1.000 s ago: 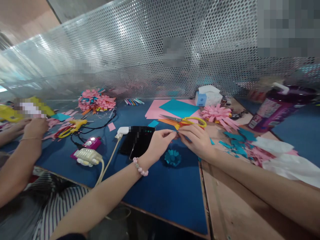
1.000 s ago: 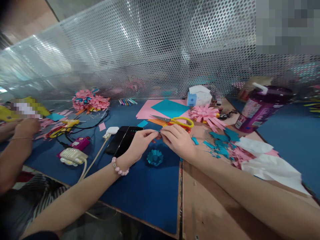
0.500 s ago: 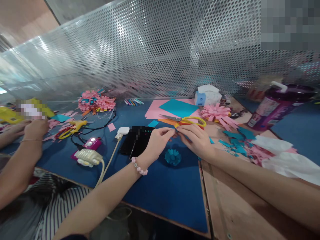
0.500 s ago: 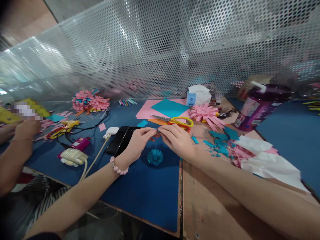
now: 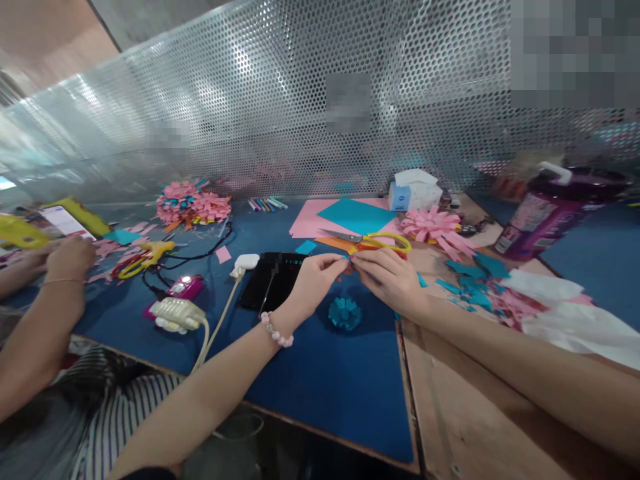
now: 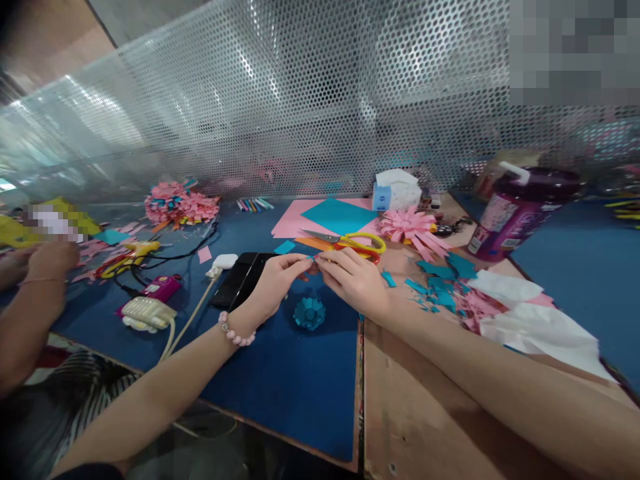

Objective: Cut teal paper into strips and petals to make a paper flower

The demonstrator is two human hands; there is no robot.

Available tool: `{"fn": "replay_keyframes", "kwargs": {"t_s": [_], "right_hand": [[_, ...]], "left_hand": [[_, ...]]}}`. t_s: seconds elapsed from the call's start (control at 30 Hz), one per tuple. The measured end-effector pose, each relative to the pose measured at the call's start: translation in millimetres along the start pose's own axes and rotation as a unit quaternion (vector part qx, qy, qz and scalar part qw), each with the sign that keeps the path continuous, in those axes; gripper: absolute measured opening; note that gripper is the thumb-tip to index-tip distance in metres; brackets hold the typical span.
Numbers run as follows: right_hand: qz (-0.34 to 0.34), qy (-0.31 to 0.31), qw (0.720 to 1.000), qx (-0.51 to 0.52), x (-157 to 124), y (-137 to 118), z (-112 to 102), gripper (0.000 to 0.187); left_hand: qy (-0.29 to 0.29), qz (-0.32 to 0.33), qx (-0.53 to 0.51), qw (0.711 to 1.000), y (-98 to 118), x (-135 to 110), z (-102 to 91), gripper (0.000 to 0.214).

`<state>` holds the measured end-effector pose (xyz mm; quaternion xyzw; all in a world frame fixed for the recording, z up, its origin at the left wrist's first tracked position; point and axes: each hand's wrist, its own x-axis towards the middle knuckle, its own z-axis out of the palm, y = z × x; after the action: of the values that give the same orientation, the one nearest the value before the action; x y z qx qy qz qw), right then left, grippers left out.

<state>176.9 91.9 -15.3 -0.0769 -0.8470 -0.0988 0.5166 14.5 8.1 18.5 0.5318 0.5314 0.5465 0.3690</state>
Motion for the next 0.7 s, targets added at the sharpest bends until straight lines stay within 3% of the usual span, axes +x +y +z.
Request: {"fn": "replay_keyframes", "kwargs": {"t_s": [0.4, 0.53, 0.7], "right_hand": [[0.048, -0.009, 0.999, 0.017, -3.2, 0.5, 3.7, 0.025], [0.147, 0.008, 0.981, 0.126, 4.6, -6.1, -0.9, 0.014], [0.315, -0.017, 0.915, 0.251, 8.4, -8.2, -1.9, 0.014]], "left_hand": [[-0.001, 0.022, 0.037, 0.999, -5.4, 2.2, -0.5, 0.025], [-0.008, 0.031, 0.066, 0.997, -3.0, 2.7, -0.8, 0.025], [-0.008, 0.043, 0.102, 0.994, 1.1, 4.1, -2.5, 0.024]]}}
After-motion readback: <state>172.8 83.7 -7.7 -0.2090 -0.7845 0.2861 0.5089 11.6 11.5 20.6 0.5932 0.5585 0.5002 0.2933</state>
